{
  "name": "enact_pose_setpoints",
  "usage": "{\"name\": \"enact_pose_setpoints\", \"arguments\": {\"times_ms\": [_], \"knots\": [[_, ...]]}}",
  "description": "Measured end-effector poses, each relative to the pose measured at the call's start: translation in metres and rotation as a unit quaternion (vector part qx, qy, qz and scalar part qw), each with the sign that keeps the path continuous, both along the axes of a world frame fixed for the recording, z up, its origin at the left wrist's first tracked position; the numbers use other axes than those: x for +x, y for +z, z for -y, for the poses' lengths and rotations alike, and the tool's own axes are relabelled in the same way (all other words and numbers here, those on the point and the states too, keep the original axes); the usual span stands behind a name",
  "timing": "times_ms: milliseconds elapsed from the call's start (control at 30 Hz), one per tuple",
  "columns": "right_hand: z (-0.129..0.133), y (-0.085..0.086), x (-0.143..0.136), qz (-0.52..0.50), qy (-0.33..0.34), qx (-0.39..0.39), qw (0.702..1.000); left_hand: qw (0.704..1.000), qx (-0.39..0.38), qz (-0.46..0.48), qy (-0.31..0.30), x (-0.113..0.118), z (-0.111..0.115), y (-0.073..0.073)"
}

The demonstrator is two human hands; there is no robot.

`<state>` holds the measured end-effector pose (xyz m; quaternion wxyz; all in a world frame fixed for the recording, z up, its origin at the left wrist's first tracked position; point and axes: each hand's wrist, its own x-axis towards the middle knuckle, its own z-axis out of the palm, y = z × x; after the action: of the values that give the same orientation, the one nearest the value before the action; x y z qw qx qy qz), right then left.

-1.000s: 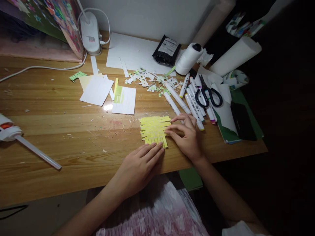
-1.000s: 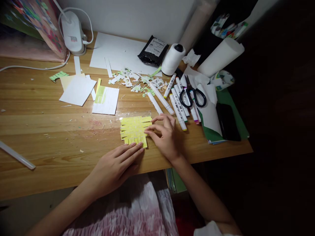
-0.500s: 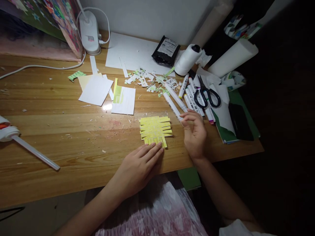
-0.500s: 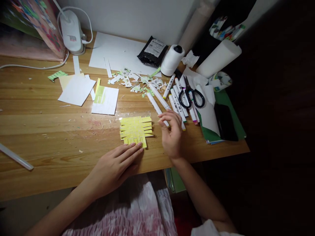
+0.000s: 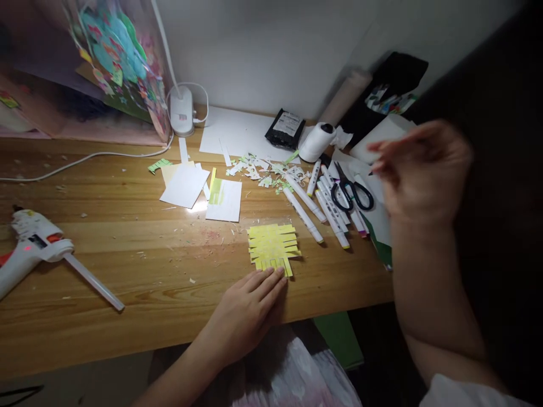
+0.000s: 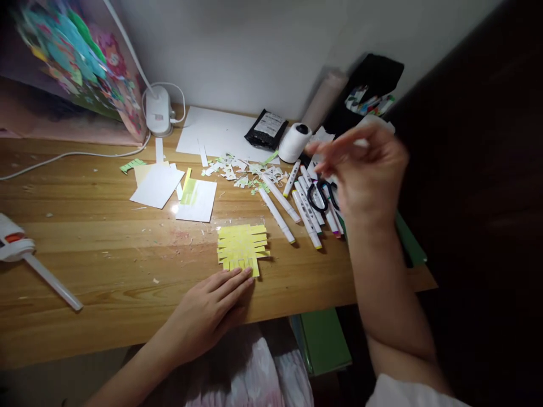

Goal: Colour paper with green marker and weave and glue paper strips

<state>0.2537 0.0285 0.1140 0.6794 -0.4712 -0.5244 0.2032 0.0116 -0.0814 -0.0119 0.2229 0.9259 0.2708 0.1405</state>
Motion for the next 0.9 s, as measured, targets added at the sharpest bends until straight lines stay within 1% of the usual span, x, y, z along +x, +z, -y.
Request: {"name": "enact_pose_setpoints", "arguments": {"times_ms": [67,133,167,233,267,300,400,433,467,500,533,600,667,767,900], "knots": [[-0.020,0.028,0.004,-0.004,-0.026,0.063,0.998,1.000,-0.003,0.001,0.004,0.000,0.000,0.001],[-0.043,0.046,0.008,0.002,-0.041,0.067,0.997,1.000,-0.006,-0.002,0.007,0.000,0.001,0.001],[-0.056,0.051,0.009,0.004,-0.044,0.067,0.997,1.000,-0.007,-0.004,0.007,0.000,0.001,0.002],[-0.084,0.050,0.009,0.017,-0.006,0.035,0.999,1.000,-0.009,-0.009,0.009,0.000,0.001,0.003],[-0.098,0.045,0.007,0.030,0.004,0.019,0.999,1.000,-0.011,-0.010,0.011,0.000,0.001,0.004],[-0.112,0.037,0.003,0.073,0.042,-0.019,0.996,1.000,-0.012,-0.011,0.014,0.000,0.001,0.005],[-0.139,0.005,-0.014,0.134,0.084,-0.051,0.986,1.000,-0.004,-0.002,0.025,-0.001,0.000,0.008],[-0.143,-0.007,-0.020,0.175,0.113,-0.081,0.975,1.000,0.002,0.001,0.025,-0.001,0.000,0.008],[-0.145,-0.019,-0.026,0.267,0.164,-0.144,0.939,1.000,0.008,0.002,0.023,-0.001,-0.001,0.009],[-0.145,-0.031,-0.031,0.305,0.191,-0.163,0.919,1.000,0.017,0.003,0.018,-0.001,-0.001,0.008],[-0.144,-0.041,-0.035,0.329,0.208,-0.171,0.905,1.000,0.027,0.004,0.013,-0.001,-0.002,0.007],[-0.139,-0.055,-0.038,0.370,0.214,-0.180,0.886,0.999,0.049,0.009,0.008,-0.001,-0.003,0.003],[-0.136,-0.062,-0.036,0.399,0.195,-0.183,0.877,0.997,0.070,0.020,0.012,-0.001,-0.003,-0.002],[-0.131,-0.063,-0.028,0.429,0.178,-0.178,0.868,0.996,0.086,0.027,0.015,-0.001,-0.004,-0.007],[-0.120,-0.062,-0.015,0.454,0.193,-0.183,0.850,0.996,0.085,0.011,0.002,-0.001,-0.005,-0.003]]}}
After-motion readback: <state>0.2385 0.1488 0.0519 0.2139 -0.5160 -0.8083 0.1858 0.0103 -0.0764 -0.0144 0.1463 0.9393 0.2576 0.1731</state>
